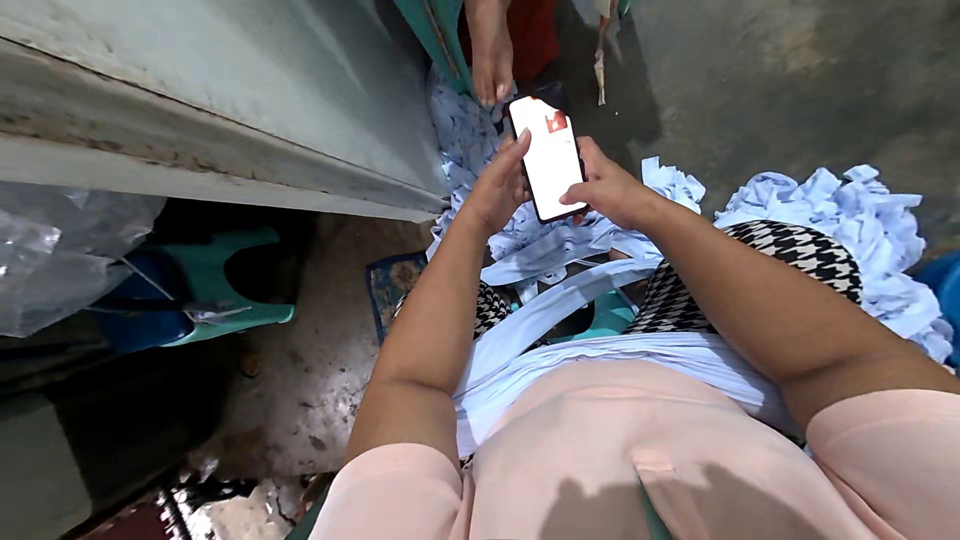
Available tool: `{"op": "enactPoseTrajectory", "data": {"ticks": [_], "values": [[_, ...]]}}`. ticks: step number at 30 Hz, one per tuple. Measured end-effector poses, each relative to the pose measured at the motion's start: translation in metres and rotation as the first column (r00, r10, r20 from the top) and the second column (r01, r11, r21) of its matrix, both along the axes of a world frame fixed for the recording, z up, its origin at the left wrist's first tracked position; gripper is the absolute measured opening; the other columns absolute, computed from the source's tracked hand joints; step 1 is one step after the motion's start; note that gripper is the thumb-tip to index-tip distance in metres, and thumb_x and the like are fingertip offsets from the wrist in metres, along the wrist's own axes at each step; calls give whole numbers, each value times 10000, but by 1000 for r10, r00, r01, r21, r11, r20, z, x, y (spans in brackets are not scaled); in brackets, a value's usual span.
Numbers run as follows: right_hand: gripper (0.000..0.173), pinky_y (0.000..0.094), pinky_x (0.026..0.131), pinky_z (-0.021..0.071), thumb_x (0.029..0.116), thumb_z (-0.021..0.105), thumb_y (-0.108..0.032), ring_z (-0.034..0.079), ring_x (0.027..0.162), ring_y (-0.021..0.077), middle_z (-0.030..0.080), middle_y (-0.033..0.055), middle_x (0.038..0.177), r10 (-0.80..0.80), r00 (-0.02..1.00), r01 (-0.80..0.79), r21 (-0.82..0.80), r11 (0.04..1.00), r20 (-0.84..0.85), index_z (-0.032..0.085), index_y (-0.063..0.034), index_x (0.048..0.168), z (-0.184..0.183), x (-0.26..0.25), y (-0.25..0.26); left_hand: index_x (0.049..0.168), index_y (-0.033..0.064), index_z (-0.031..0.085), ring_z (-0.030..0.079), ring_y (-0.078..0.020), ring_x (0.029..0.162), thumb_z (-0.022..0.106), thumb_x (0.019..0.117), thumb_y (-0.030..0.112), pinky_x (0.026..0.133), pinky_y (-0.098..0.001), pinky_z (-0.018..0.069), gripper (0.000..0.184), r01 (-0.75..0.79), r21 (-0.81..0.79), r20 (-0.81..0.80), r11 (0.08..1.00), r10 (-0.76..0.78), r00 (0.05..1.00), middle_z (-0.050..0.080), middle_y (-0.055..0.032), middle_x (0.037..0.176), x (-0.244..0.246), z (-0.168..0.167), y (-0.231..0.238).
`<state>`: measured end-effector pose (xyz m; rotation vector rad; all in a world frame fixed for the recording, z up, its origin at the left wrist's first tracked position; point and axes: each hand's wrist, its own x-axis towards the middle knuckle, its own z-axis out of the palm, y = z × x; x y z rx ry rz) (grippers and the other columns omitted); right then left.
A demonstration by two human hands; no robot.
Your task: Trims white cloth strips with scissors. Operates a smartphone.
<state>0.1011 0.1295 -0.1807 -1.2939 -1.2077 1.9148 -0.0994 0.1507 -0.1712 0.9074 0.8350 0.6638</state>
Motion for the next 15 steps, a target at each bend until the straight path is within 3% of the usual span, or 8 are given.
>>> {"op": "enactPoseTrajectory", "data": {"ticks": [4,7,11,15], "values": [[769,395,592,602,850,599,5,710,892,264,625,145,1268,0,1000,0,-1,1000,-12,259,-155,1521,0,1,0,1554,172,173,672,-219,1100,425,1031,365,922,-404,578,612,-16,-13,-7,1000,16,1000,619,-117,1299,2,1,0],[717,396,592,594,884,560,-11,708,891,271,629,148,1266,-16,1000,16,-36,999,-12,272,-168,1521,3,1,1,1539,162,149,675,-226,1087,507,932,224,903,-412,588,707,-46,-20,-19,999,46,999,592,-127,1316,3,3,-1],[595,389,583,590,926,476,-119,708,868,264,642,131,1225,-71,993,63,-92,994,-89,325,-196,1497,2,3,4,1521,159,124,665,-242,1111,502,799,-25,887,-437,592,835,-65,-3,20,998,65,998,544,-143,1369,3,1,1],[581,413,588,602,918,427,-104,712,887,279,640,131,1237,-96,979,83,-78,993,-181,345,-189,1486,4,6,8,1563,179,55,655,-262,1143,510,744,-119,928,-460,575,983,-35,22,71,999,33,997,534,-165,1399,2,1,3]]}}
